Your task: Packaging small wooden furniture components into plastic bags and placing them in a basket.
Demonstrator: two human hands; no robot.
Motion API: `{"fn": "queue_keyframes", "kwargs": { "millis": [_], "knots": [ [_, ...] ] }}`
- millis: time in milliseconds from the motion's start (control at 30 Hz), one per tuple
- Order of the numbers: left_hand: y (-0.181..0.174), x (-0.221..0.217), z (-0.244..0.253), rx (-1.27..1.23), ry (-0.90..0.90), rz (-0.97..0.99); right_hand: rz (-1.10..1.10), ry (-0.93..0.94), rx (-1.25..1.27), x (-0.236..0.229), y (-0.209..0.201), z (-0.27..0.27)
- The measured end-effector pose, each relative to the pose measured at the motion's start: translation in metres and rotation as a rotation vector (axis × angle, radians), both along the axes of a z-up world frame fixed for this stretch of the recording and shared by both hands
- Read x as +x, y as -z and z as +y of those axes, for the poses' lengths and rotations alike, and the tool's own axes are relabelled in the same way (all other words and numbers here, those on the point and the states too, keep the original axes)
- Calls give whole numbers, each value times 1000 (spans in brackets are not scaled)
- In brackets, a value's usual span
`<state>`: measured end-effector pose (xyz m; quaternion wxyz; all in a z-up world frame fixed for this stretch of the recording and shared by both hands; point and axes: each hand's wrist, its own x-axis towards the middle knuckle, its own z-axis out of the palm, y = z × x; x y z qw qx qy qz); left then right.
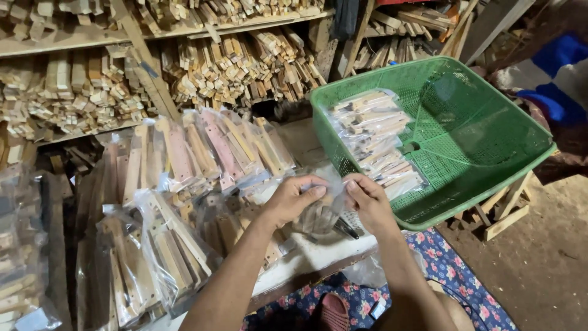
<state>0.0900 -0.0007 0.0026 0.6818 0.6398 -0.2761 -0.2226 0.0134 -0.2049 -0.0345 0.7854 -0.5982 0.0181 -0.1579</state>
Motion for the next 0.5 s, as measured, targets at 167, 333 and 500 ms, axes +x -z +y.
{"fn": "queue_keyframes", "kwargs": {
  "millis": [167,333,500],
  "knots": [
    [5,-1,-10,18,-16,-33,157,179,1,7,-19,30],
    [13,-5,-17,25,-121,-82,20,364,-222,-3,-9,35],
    [-1,-20,-23,-22,-223,-155,-59,334,-397,-12,-22,45]
  ]
}}
